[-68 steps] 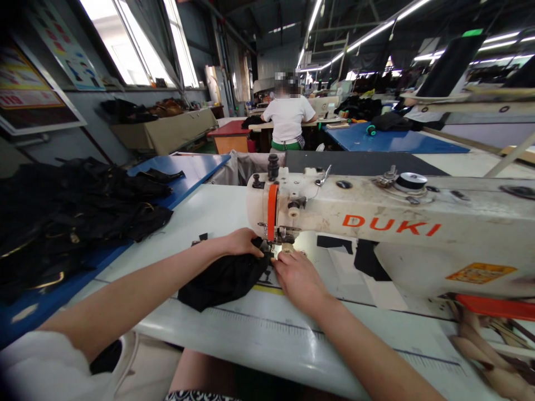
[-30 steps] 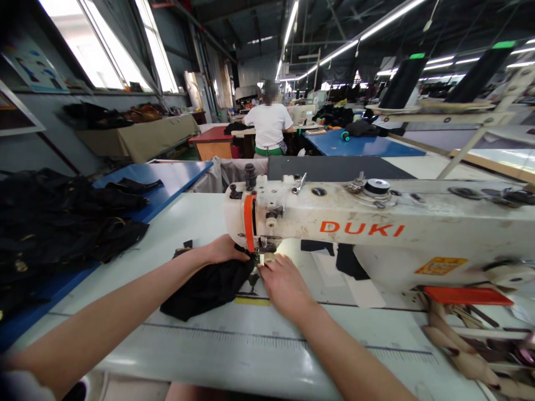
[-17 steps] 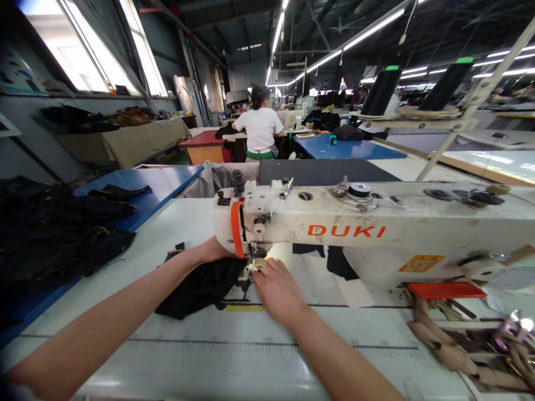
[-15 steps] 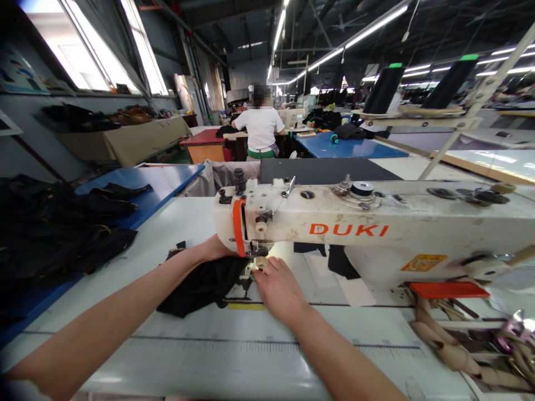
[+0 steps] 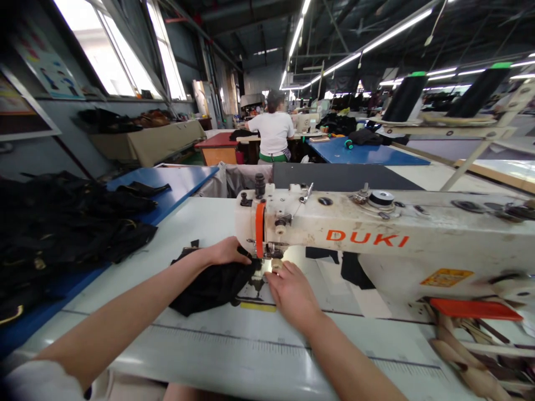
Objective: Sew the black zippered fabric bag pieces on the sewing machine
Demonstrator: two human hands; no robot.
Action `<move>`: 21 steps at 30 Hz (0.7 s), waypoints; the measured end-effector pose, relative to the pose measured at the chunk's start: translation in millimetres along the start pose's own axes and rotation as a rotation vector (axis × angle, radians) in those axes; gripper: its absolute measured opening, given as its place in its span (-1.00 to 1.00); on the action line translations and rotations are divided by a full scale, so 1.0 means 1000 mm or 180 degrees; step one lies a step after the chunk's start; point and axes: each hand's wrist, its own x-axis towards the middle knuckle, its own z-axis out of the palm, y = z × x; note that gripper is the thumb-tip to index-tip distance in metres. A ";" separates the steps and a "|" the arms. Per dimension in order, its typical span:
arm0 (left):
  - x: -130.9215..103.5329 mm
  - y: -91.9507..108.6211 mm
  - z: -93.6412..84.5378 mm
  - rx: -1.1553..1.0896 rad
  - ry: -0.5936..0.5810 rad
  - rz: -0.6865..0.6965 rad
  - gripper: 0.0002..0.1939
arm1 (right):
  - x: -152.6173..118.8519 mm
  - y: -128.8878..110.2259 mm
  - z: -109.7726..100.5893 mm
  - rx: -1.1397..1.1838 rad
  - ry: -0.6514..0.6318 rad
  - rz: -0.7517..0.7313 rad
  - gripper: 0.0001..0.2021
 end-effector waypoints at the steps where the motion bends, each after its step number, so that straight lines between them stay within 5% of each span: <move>1: -0.011 -0.001 0.000 0.0035 -0.0033 0.0034 -0.61 | -0.001 0.001 0.000 0.0063 0.0011 -0.0006 -0.78; 5: -0.059 -0.003 0.001 0.0028 -0.0114 0.0168 -0.66 | -0.005 -0.007 -0.003 0.0542 0.0101 0.0002 -0.77; 11: -0.106 0.010 0.000 -0.0243 -0.0168 0.0337 -0.67 | -0.002 -0.067 0.004 0.2635 -0.0085 0.1010 -0.71; 13: -0.116 0.015 0.000 -0.0101 0.0135 0.0391 -0.60 | 0.001 -0.080 0.010 0.3268 -0.0209 0.1294 -0.71; 18: -0.168 0.023 0.007 0.0173 0.1768 0.0354 -0.51 | 0.001 -0.083 0.009 0.3879 -0.0099 0.2193 -0.66; 21: -0.213 0.017 0.031 0.0238 0.1639 0.0767 -0.34 | -0.003 -0.088 -0.002 0.4118 0.0038 0.2644 -0.55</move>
